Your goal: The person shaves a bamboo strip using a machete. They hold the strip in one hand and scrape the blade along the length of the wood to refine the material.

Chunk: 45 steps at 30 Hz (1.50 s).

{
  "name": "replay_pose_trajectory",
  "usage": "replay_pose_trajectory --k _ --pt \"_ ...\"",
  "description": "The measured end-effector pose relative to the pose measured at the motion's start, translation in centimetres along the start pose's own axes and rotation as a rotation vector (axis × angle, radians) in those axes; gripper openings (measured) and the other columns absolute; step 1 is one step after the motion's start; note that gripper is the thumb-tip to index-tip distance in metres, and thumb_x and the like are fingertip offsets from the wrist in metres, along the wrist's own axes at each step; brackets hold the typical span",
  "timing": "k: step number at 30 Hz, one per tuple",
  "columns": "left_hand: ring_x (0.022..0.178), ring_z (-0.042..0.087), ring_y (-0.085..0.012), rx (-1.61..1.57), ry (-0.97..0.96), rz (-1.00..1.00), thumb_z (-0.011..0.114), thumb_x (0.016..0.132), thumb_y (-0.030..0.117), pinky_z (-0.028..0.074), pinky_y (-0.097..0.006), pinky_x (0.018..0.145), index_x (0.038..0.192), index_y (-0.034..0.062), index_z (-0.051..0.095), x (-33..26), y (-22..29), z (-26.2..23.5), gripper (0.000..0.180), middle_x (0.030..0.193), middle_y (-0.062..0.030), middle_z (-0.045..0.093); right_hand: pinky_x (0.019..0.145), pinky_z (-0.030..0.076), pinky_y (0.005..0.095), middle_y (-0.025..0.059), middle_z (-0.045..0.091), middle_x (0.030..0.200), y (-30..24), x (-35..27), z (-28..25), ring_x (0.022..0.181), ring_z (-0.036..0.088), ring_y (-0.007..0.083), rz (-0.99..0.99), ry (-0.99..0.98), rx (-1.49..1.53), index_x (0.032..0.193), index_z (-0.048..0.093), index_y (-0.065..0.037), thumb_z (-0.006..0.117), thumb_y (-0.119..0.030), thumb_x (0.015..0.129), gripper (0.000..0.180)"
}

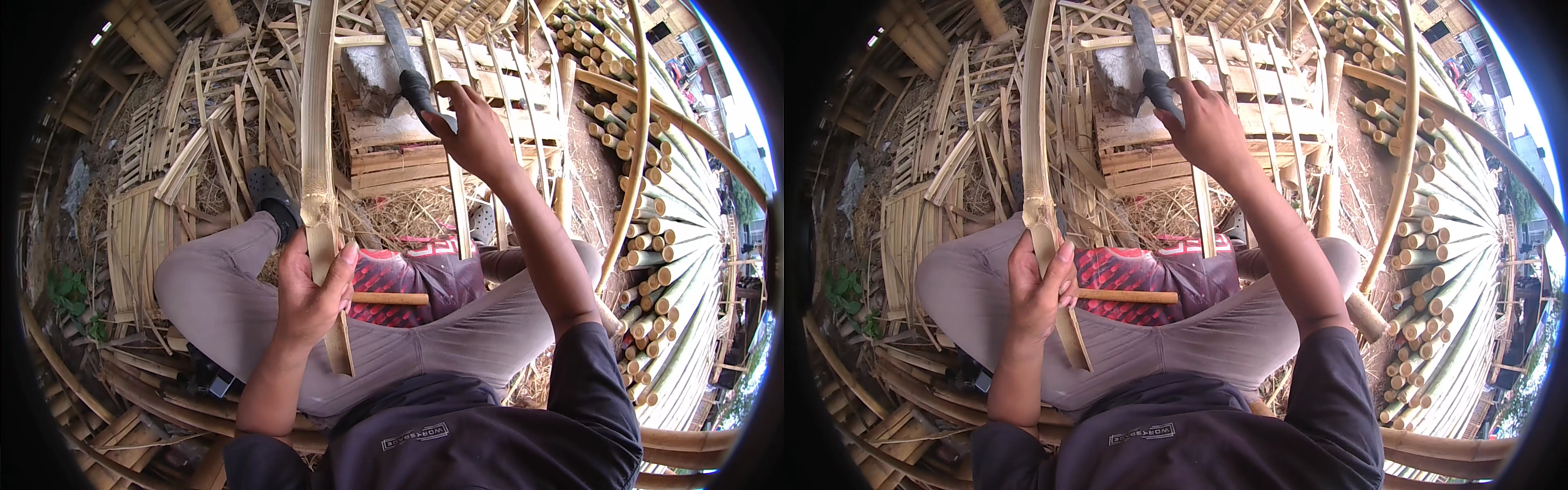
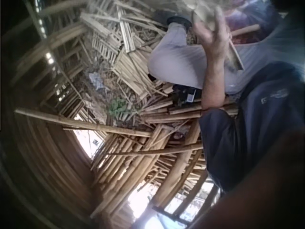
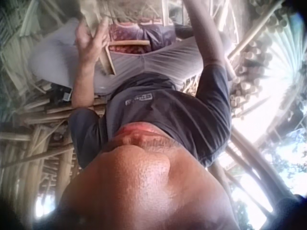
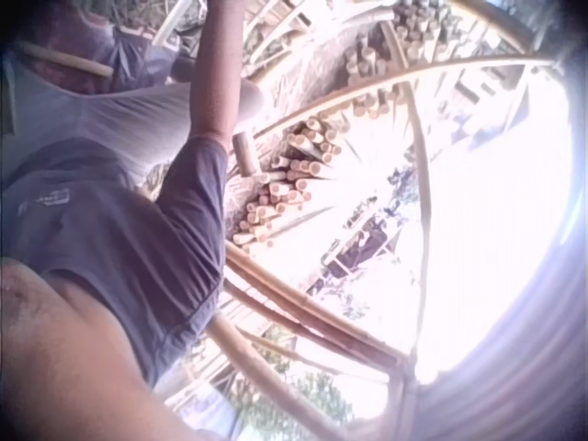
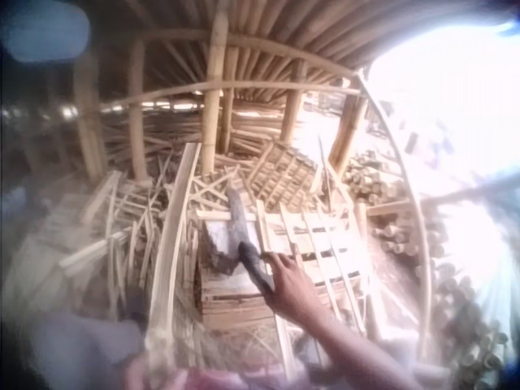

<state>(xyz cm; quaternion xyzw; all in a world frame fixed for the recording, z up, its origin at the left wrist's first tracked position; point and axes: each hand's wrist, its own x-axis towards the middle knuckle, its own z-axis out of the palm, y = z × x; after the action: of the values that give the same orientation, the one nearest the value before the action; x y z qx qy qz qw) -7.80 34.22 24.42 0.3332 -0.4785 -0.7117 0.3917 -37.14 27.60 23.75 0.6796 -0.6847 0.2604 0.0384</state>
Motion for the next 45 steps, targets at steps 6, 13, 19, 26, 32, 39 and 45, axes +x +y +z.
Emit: replay_pose_trajectory --k 6,13,19,26,32,39,45 --pt "0.047 0.047 -0.0031 0.063 -0.026 -0.046 0.061 0.098 0.011 0.038 -0.021 0.041 0.101 0.0024 0.053 -0.2 -0.2 -0.2 0.013 0.068 0.0012 0.055 0.090 0.049 0.0512 0.0185 0.067 0.108 1.7 3.2 5.1 0.107 0.063 0.0343 0.157 -0.185 -0.605 0.115 0.062 0.000 0.053 -0.068 0.089 0.073" --pt "0.047 0.046 -0.0029 0.086 -0.002 -0.058 0.061 0.098 0.012 0.038 -0.022 0.041 0.103 0.0026 0.053 -0.3 -0.4 -0.4 0.013 0.068 0.0023 0.053 0.089 0.053 0.0480 0.0178 0.071 0.103 0.4 5.2 5.1 0.103 0.068 0.0347 0.304 -0.326 -0.396 0.103 0.068 -0.002 0.064 -0.055 0.086 0.056" --pt "0.044 0.041 -0.0035 -0.070 -0.051 -0.159 0.062 0.098 0.017 0.036 -0.023 0.039 0.098 0.0063 0.050 -0.2 0.0 -0.6 0.016 0.064 0.0032 0.048 0.081 0.058 0.0432 0.0231 0.071 0.100 2.0 6.8 3.7 0.092 0.071 0.0368 0.323 -0.290 -0.288 0.097 0.071 0.002 0.071 -0.034 0.080 0.040" --pt "0.037 0.036 -0.0053 -0.260 -0.120 -0.297 0.059 0.099 0.025 0.034 -0.023 0.037 0.096 0.0121 0.048 0.1 0.3 -1.1 0.017 0.058 0.0040 0.039 0.064 0.053 0.0334 0.0082 0.071 0.076 3.7 11.2 1.0 0.070 0.068 0.0177 0.571 -0.621 0.059 0.085 0.071 -0.003 0.066 -0.029 0.075 0.028" --pt "0.035 0.034 -0.0053 -0.284 -0.127 -0.254 0.054 0.101 0.027 0.032 -0.023 0.034 0.097 0.0152 0.050 0.3 0.0 -1.5 0.013 0.055 0.0047 0.039 0.056 0.050 0.0343 0.0099 0.067 0.068 5.3 11.1 -2.4 0.058 0.064 0.0210 0.511 -0.396 0.117 0.077 0.069 0.002 0.075 -0.037 0.075 0.040" --pt "0.033 0.035 -0.0053 -0.311 -0.076 -0.255 0.052 0.103 0.028 0.033 -0.023 0.033 0.095 0.0145 0.051 0.2 0.6 -1.7 0.016 0.052 0.0053 0.038 0.053 0.044 0.0291 0.0017 0.061 0.059 -1.9 2.2 -5.2 0.055 0.057 0.0099 0.323 -0.079 0.681 0.075 0.063 -0.003 0.079 -0.030 0.082 0.032" --pt "0.034 0.038 -0.0060 -0.167 -0.062 -0.217 0.057 0.101 0.024 0.034 -0.023 0.033 0.096 0.0123 0.050 0.8 -1.2 -0.9 0.015 0.054 0.0036 0.042 0.064 0.046 0.0284 0.0023 0.062 0.073 -5.6 -5.8 -5.4 0.068 0.055 0.0082 0.232 -0.318 0.853 0.086 0.063 -0.002 0.084 -0.013 0.073 0.028"
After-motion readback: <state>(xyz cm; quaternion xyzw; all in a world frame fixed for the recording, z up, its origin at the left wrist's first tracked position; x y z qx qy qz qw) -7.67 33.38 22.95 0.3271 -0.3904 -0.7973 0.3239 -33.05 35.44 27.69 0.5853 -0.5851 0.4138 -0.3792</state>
